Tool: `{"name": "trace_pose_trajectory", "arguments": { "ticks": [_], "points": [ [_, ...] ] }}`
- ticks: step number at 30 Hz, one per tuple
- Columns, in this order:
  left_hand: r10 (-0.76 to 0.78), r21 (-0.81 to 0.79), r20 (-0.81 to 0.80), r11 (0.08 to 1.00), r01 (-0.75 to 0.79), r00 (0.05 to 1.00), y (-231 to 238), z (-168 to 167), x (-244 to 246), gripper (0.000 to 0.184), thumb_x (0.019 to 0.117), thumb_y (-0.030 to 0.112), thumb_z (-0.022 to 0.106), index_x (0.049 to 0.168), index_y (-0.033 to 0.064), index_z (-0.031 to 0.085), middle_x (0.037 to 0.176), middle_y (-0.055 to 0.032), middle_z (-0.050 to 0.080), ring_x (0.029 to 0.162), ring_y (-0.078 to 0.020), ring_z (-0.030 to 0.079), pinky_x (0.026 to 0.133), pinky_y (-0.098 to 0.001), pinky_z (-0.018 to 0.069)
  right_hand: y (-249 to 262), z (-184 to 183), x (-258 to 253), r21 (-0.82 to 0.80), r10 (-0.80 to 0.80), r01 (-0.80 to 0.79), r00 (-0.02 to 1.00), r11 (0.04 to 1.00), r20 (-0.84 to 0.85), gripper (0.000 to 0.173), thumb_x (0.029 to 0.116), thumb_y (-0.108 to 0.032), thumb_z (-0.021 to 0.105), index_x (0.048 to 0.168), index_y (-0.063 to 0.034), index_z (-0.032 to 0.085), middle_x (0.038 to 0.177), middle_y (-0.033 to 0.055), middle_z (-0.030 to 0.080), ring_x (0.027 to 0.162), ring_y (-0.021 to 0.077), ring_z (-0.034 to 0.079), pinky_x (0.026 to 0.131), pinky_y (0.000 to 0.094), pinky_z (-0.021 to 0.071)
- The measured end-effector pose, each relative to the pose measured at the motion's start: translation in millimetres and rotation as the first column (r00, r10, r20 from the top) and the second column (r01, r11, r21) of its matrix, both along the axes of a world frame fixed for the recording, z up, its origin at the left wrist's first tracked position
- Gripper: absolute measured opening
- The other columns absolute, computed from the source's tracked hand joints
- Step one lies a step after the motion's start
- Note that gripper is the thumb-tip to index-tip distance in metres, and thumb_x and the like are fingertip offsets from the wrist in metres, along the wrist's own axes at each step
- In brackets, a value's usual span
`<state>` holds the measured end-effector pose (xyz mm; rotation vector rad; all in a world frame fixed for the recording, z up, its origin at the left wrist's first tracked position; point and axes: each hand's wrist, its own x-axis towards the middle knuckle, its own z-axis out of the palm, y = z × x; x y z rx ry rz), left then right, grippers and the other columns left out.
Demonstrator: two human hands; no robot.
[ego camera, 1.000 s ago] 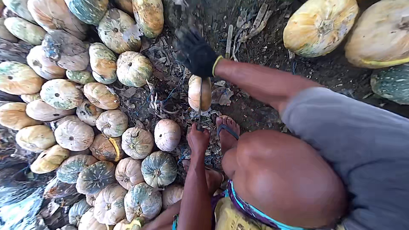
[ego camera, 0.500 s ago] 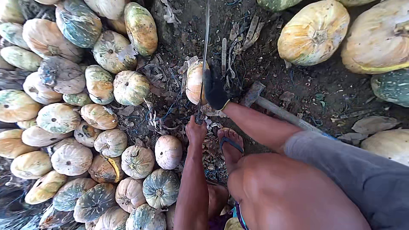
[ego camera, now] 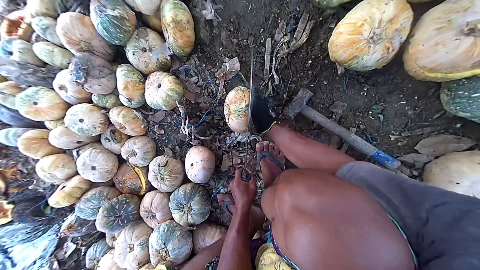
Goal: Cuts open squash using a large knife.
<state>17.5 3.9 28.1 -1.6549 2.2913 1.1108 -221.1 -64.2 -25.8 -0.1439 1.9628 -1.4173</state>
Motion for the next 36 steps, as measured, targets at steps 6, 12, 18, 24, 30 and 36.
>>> {"name": "trace_pose_trajectory", "arguments": {
  "ticks": [6,12,18,24,30,36],
  "points": [
    [-0.010,-0.272,-0.080,0.962,-0.013,0.997,-40.6,12.5,-35.7,0.028,0.0830,0.017,0.073,0.106,-0.0001,0.072,0.073,-0.0092,0.070,0.061,-0.0188,0.068,0.059,-0.0400,0.0565,-11.9,4.1,13.4,0.008,-0.038,0.038,0.998,0.999,0.046,0.058,0.1114,-0.047,0.031,0.148,-0.0063,0.048,0.144,0.0166,0.057,0.132,0.0226,0.056,0.112,0.0451,0.0459],
    [0.005,0.008,0.178,1.000,-0.006,0.984,-46.7,-29.6,-35.3,0.034,0.0884,0.022,0.070,0.118,0.0066,0.070,0.087,-0.0134,0.074,0.082,-0.0309,0.073,0.076,-0.0548,0.0577,-13.8,-1.5,24.3,-0.008,-0.099,0.103,0.971,0.995,0.218,0.061,0.1081,-0.056,0.035,0.150,-0.0131,0.047,0.137,0.0131,0.061,0.123,0.0217,0.063,0.105,0.0473,0.0526],
    [-0.012,0.064,0.183,0.998,0.001,0.983,-54.1,-30.0,-36.6,0.033,0.0880,0.023,0.071,0.116,0.0063,0.070,0.088,-0.0132,0.074,0.083,-0.0303,0.073,0.077,-0.0535,0.0574,-24.5,19.4,-26.5,-0.156,-0.029,-0.038,0.915,0.987,-0.403,0.048,0.1085,-0.028,0.041,0.143,0.0029,0.054,0.147,0.0239,0.052,0.142,0.0296,0.046,0.119,0.0423,0.0383],
    [-0.005,0.089,0.161,0.996,-0.009,0.987,-52.8,-37.6,-45.3,0.034,0.0876,0.023,0.072,0.117,0.0065,0.070,0.090,-0.0139,0.075,0.085,-0.0309,0.074,0.079,-0.0540,0.0579,-81.2,7.7,-71.5,0.016,0.205,-0.356,0.500,0.934,-0.841,0.057,0.1041,-0.037,0.045,0.149,-0.0024,0.052,0.160,0.0250,0.039,0.153,0.0383,0.030,0.127,0.0506,0.0237],
    [-0.036,0.136,0.188,0.991,0.010,0.981,-55.5,-46.7,-60.6,0.036,0.0915,0.025,0.069,0.121,0.0055,0.069,0.097,-0.0173,0.075,0.093,-0.0351,0.073,0.084,-0.0570,0.0569,-94.0,2.7,-71.0,0.100,0.227,-0.315,0.398,0.944,-0.889,0.056,0.1050,-0.036,0.044,0.146,0.0013,0.053,0.157,0.0229,0.045,0.151,0.0398,0.034,0.126,0.0524,0.0243],
    [-0.084,0.079,0.193,0.994,0.069,0.978,-62.5,-56.9,-74.3,0.033,0.0912,0.028,0.068,0.117,0.0079,0.069,0.091,-0.0144,0.075,0.089,-0.0334,0.074,0.080,-0.0556,0.0573,-81.9,-3.5,-71.8,0.121,0.240,-0.309,0.381,0.943,-0.893,0.057,0.1054,-0.036,0.044,0.149,0.0004,0.050,0.157,0.0239,0.044,0.150,0.0378,0.037,0.126,0.0519,0.0262]
  ]
}}
